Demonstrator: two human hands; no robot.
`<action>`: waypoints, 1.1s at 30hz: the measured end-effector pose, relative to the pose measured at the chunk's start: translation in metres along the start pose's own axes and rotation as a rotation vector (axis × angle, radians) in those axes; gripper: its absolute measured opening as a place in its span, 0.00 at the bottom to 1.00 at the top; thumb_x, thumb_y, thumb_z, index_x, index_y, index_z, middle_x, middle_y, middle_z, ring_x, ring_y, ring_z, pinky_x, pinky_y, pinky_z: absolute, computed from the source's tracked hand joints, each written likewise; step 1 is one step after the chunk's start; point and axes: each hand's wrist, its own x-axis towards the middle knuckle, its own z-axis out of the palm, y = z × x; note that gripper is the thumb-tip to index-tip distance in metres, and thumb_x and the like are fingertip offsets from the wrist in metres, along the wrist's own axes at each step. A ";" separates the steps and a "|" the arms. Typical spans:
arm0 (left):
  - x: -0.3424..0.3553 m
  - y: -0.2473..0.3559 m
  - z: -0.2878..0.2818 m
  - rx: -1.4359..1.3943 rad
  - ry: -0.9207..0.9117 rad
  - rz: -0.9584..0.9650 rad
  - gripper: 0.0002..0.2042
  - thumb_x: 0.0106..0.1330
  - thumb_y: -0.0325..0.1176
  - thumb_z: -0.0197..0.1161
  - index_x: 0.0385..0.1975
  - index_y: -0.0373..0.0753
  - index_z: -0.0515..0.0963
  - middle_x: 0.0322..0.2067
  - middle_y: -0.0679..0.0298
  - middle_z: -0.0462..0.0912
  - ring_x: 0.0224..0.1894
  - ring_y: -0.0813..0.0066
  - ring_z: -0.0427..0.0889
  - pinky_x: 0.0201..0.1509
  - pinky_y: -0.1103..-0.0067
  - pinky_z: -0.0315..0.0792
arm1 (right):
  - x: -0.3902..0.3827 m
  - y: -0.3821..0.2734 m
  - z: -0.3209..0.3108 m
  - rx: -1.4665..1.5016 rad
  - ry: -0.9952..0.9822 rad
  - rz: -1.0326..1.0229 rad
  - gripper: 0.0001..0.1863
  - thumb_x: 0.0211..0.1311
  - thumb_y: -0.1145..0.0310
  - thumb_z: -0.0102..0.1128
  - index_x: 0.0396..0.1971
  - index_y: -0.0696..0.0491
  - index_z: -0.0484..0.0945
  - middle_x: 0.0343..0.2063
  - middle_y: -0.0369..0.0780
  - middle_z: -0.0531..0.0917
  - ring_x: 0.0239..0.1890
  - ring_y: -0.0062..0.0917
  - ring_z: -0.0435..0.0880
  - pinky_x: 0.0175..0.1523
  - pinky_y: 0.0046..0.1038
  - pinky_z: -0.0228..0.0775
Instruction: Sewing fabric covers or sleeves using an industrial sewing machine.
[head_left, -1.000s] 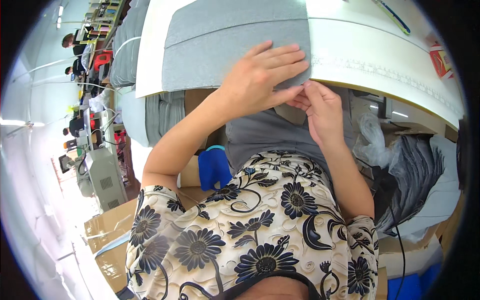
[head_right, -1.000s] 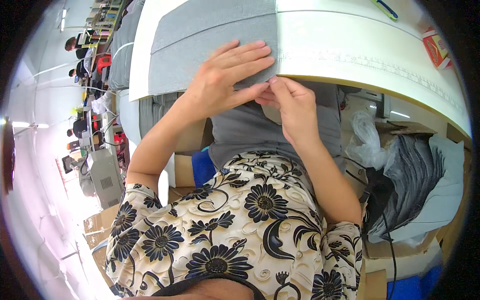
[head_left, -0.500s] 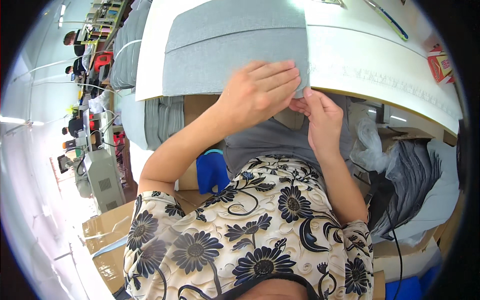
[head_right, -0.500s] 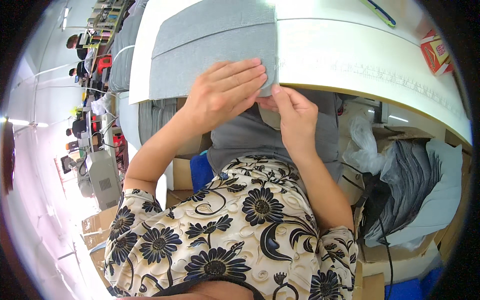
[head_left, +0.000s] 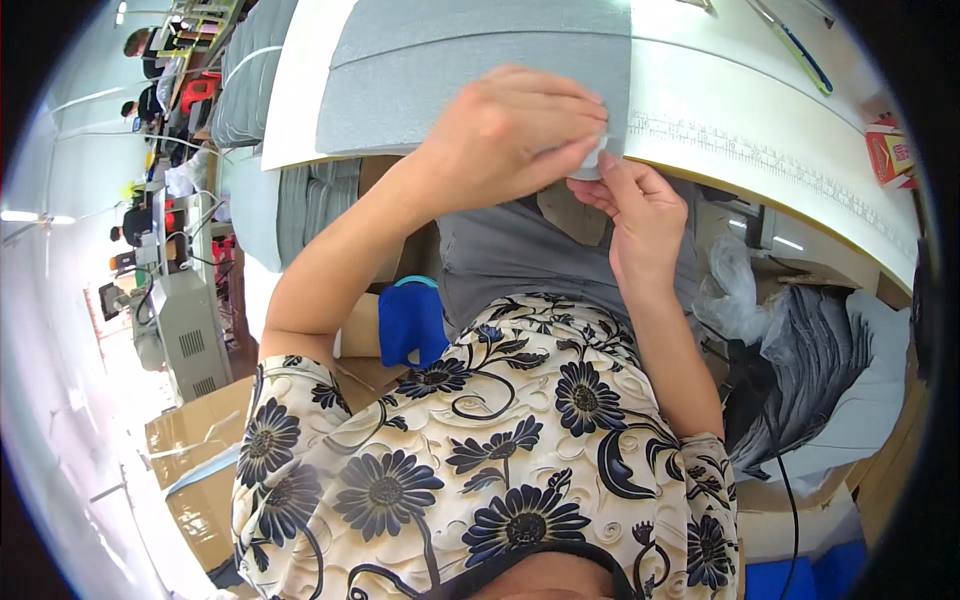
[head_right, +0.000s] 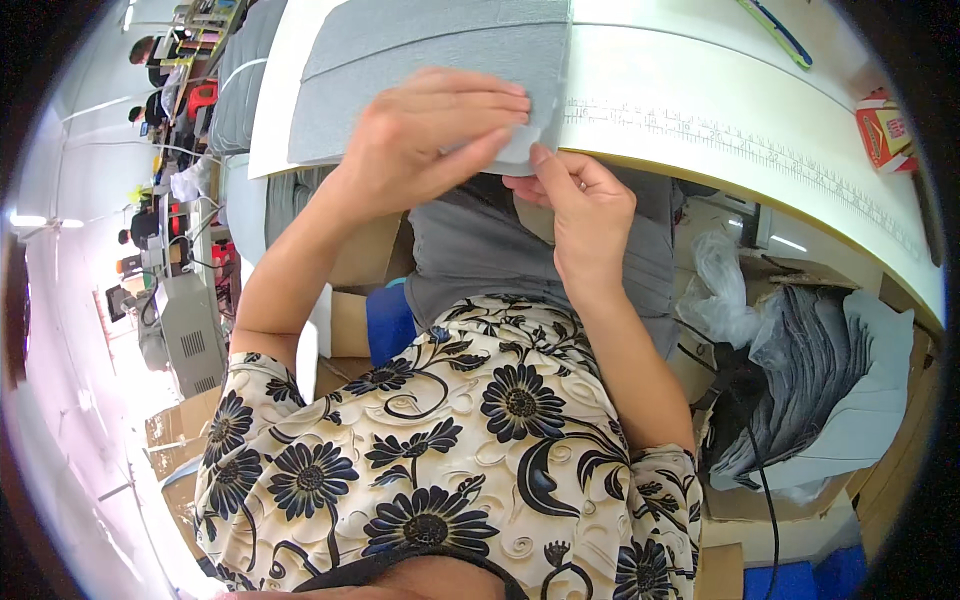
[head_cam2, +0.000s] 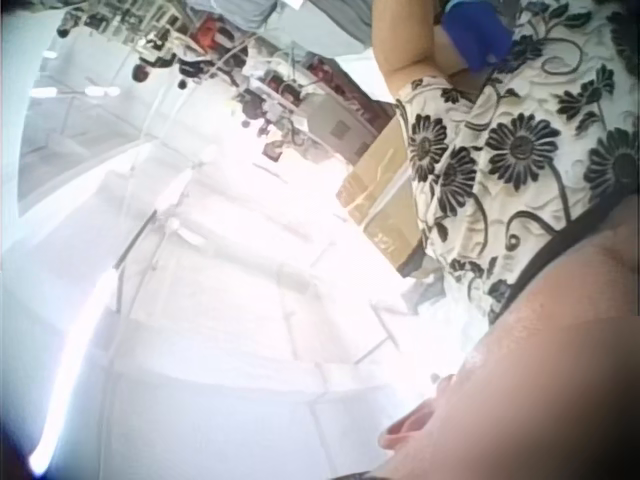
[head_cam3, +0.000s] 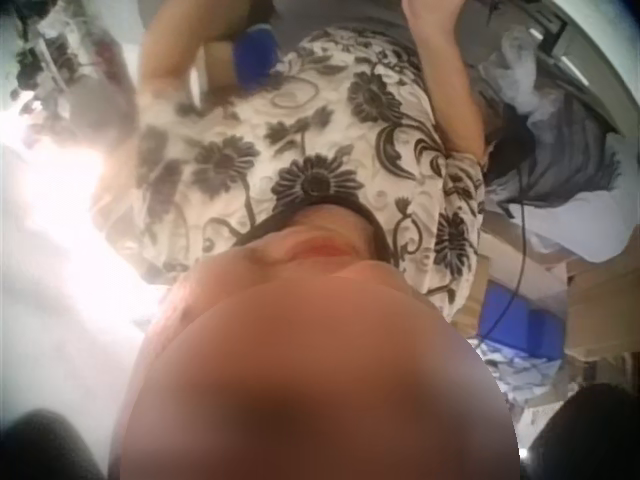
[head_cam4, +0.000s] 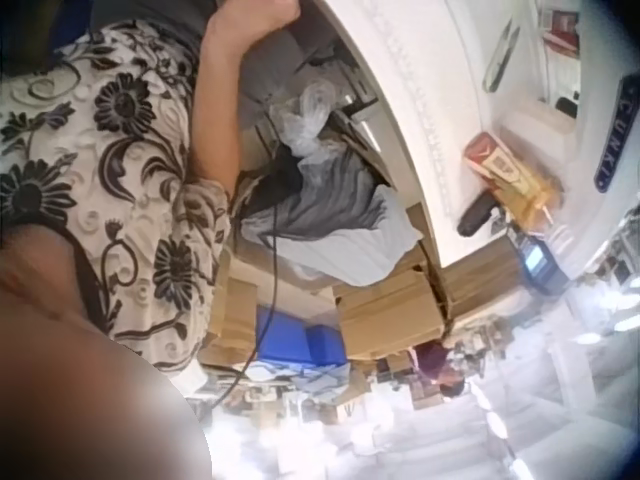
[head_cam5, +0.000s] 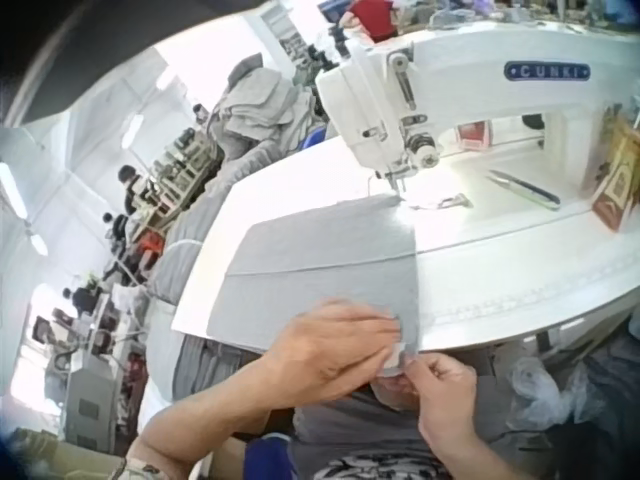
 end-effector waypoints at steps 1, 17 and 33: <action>0.000 0.001 0.003 0.100 -0.016 0.107 0.10 0.57 0.25 0.67 0.38 0.35 0.84 0.42 0.60 0.86 0.51 0.65 0.83 0.52 0.71 0.76 | 0.000 0.003 -0.001 -0.026 0.009 -0.054 0.11 0.66 0.70 0.62 0.32 0.64 0.82 0.26 0.41 0.85 0.30 0.24 0.86 0.38 0.23 0.78; -0.022 0.002 0.027 0.396 0.067 0.257 0.18 0.53 0.27 0.68 0.45 0.31 0.79 0.49 0.59 0.82 0.53 0.65 0.80 0.51 0.70 0.75 | 0.000 -0.060 -0.025 -1.389 -0.211 -1.360 0.10 0.52 0.78 0.66 0.36 0.58 0.83 0.36 0.39 0.86 0.42 0.31 0.85 0.45 0.28 0.76; 0.011 -0.006 0.019 0.042 0.035 0.009 0.11 0.60 0.29 0.66 0.42 0.34 0.81 0.46 0.56 0.83 0.48 0.61 0.82 0.50 0.69 0.74 | 0.029 -0.084 -0.029 -1.406 -0.632 -1.365 0.12 0.43 0.76 0.61 0.31 0.64 0.78 0.36 0.44 0.82 0.40 0.36 0.82 0.44 0.34 0.78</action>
